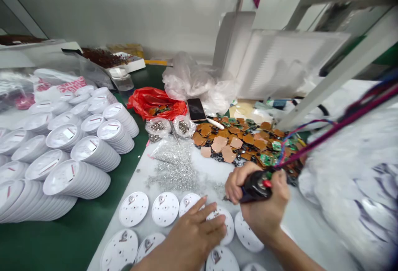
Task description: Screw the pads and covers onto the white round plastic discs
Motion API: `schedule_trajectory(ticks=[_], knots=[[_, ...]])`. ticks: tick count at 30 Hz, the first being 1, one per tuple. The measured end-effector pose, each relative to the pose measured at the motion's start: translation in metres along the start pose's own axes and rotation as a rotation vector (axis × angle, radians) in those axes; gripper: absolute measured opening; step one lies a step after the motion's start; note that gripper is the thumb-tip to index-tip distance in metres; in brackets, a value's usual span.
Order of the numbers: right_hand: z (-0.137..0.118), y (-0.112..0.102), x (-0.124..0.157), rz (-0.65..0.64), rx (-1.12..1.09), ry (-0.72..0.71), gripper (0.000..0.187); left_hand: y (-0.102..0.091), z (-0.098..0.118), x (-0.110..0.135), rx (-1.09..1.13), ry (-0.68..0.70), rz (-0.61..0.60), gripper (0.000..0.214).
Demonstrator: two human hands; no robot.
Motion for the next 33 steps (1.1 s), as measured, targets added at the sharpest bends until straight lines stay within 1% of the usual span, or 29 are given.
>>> schedule_trajectory(ticks=[2,4,6,8,9,11,13,15,19,24,26,29,31,33], knots=[[0.009,-0.001,0.002,-0.015,0.026,0.015,0.057,-0.004,-0.002,-0.003,0.040,-0.029,0.021,0.014],[0.008,-0.002,0.002,-0.012,0.033,0.014,0.057,-0.010,-0.005,-0.008,0.104,-0.086,0.023,0.011],[-0.001,0.000,0.000,-0.020,0.022,0.006,0.057,-0.019,-0.012,-0.015,0.176,-0.194,0.033,0.012],[-0.012,0.003,-0.003,-0.035,0.004,0.008,0.057,-0.026,-0.019,-0.024,0.200,-0.316,0.026,0.014],[-0.016,0.005,-0.004,-0.040,-0.007,0.016,0.058,-0.027,-0.023,-0.029,0.192,-0.361,0.012,0.014],[-0.022,0.008,-0.006,-0.031,-0.028,0.037,0.060,-0.025,-0.027,-0.039,0.169,-0.400,-0.018,0.019],[-0.026,0.010,-0.007,-0.016,-0.044,0.047,0.060,-0.019,-0.029,-0.050,0.185,-0.399,-0.042,0.017],[-0.027,0.011,-0.007,-0.002,-0.049,0.042,0.060,-0.014,-0.030,-0.057,0.221,-0.389,-0.054,0.006],[-0.028,0.009,-0.008,0.013,-0.044,0.014,0.060,-0.011,-0.028,-0.063,0.251,-0.361,-0.059,0.008],[-0.030,0.005,-0.008,0.043,-0.052,-0.001,0.061,-0.012,-0.027,-0.059,0.292,-0.325,-0.052,0.010],[-0.032,0.006,-0.009,0.045,-0.063,0.005,0.061,-0.014,-0.029,-0.058,0.343,-0.327,-0.042,0.010],[-0.036,0.009,-0.009,0.038,-0.082,0.019,0.061,-0.018,-0.028,-0.057,0.395,-0.328,-0.059,0.013],[-0.038,0.011,-0.008,0.024,-0.084,0.022,0.061,-0.023,-0.025,-0.053,0.383,-0.326,-0.074,0.013],[-0.039,0.012,-0.006,0.008,-0.084,0.026,0.061,-0.030,-0.019,-0.044,0.300,-0.317,-0.030,0.018]])
Point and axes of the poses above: each hand's wrist, its own x-axis away from the middle knuckle, its own y-axis out of the palm, z = x × y, the point moved 7 cm from there along -x, towards the middle knuckle, and after that the axes turned 15 degrees about -y, right-handed, at the moved point
